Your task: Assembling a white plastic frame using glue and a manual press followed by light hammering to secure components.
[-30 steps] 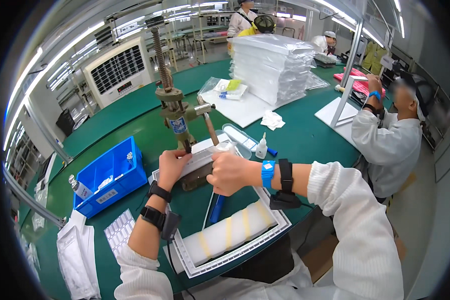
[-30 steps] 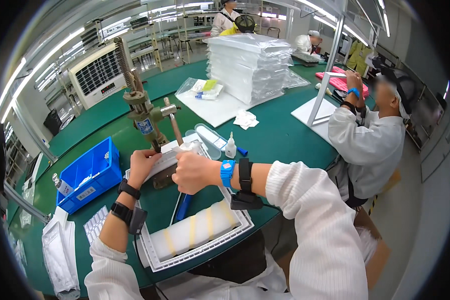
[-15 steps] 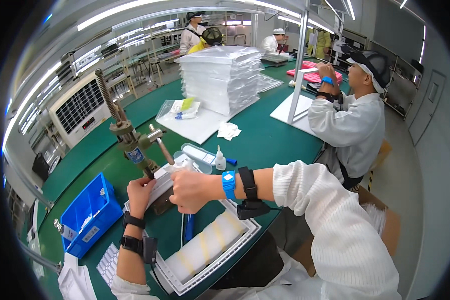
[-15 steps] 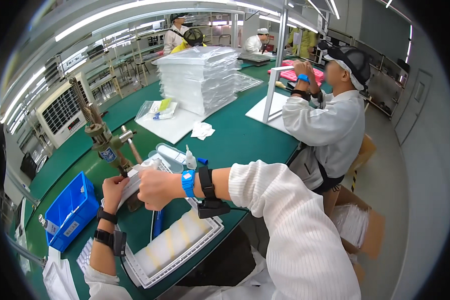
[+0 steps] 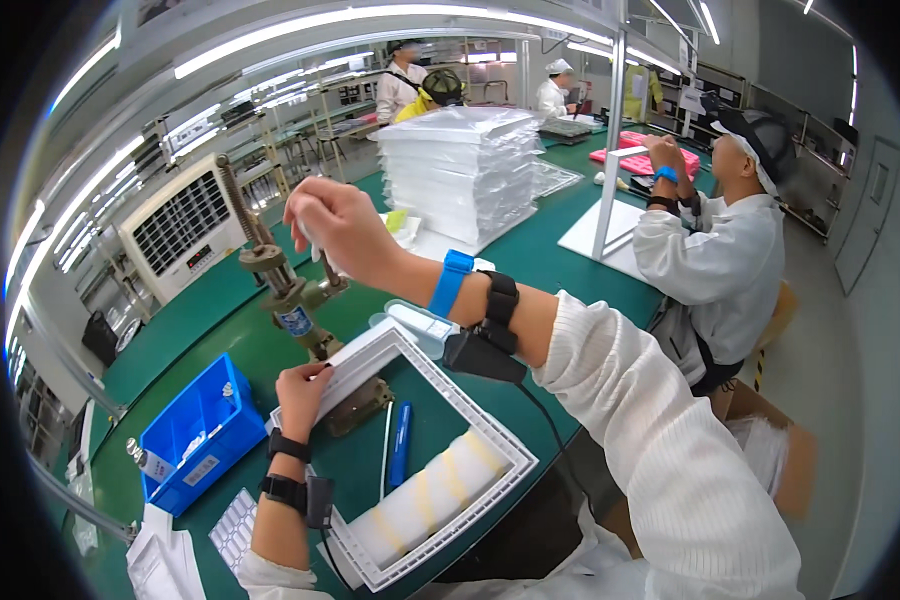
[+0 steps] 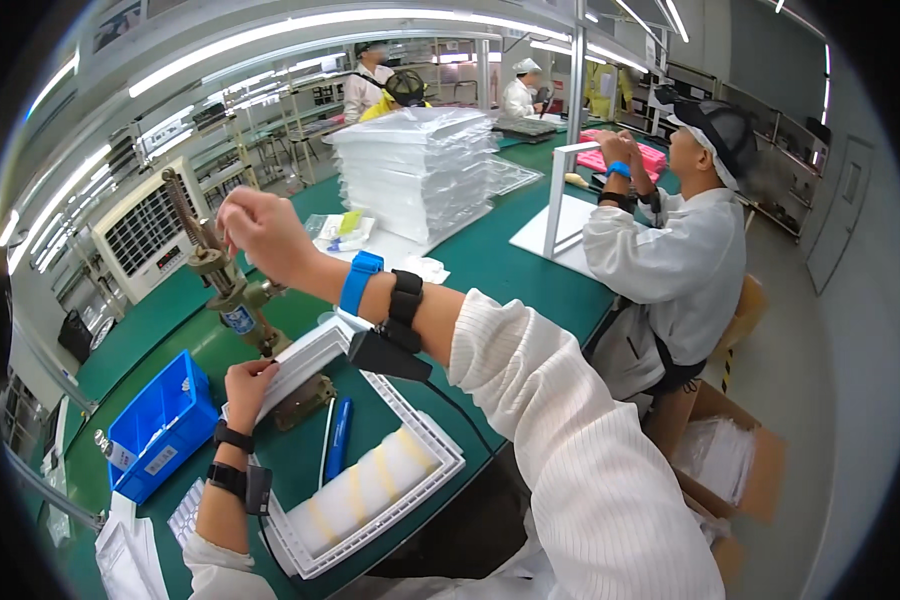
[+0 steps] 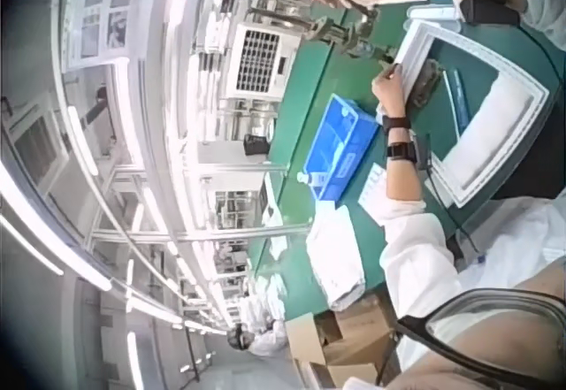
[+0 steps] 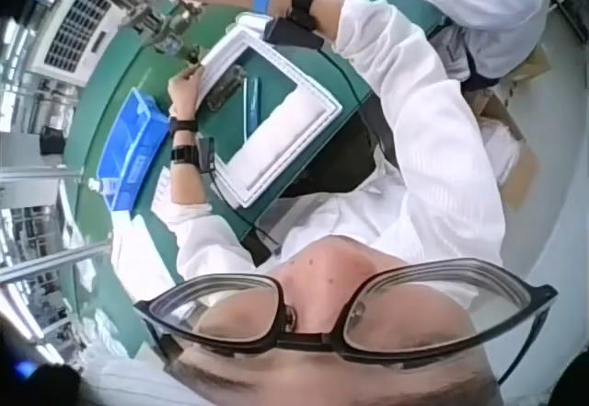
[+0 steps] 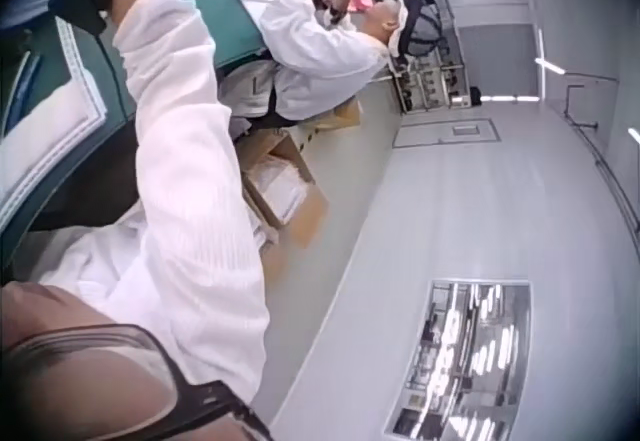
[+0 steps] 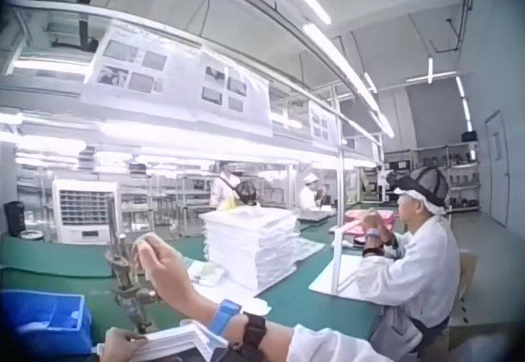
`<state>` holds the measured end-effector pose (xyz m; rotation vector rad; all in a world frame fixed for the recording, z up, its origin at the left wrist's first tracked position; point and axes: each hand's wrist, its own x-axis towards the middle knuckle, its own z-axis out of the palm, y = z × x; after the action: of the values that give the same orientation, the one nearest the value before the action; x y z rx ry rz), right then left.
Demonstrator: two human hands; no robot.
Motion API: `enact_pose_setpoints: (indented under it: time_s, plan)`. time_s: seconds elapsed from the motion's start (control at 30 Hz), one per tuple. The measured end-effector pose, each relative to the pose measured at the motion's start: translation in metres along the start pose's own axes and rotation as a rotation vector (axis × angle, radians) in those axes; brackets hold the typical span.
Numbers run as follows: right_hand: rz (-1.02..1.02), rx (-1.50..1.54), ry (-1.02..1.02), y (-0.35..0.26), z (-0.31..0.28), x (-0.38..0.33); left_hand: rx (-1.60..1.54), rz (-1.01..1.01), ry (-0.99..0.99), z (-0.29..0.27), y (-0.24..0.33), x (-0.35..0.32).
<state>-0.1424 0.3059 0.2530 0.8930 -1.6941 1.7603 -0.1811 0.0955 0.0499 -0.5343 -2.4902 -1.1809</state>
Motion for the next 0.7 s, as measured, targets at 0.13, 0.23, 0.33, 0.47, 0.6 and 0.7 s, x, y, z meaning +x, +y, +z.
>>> enact_pose_setpoints:
  time_s: [0.13,0.23,0.33,0.47,0.6,0.7]
  plan:
    - [0.07,0.133,0.108,0.029,0.008,0.033,-0.005,-0.023,-0.001,-0.005,0.008,-0.004]
    - [0.21,0.141,0.111,0.053,-0.003,0.048,0.011,-0.024,-0.003,0.0,0.004,-0.001]
    - [0.373,0.111,0.124,0.079,-0.017,0.044,-0.019,-0.012,-0.002,0.001,0.006,-0.001]
    - [0.453,-0.04,0.124,0.094,-0.032,0.009,-0.009,-0.013,-0.001,-0.001,0.007,0.002]
    - [0.532,-0.094,-0.137,0.037,-0.038,-0.071,-0.01,-0.032,-0.013,-0.002,0.0,-0.001]
    - [0.57,-0.02,-0.292,-0.029,-0.056,-0.149,-0.009,-0.036,-0.017,-0.003,0.01,-0.003]
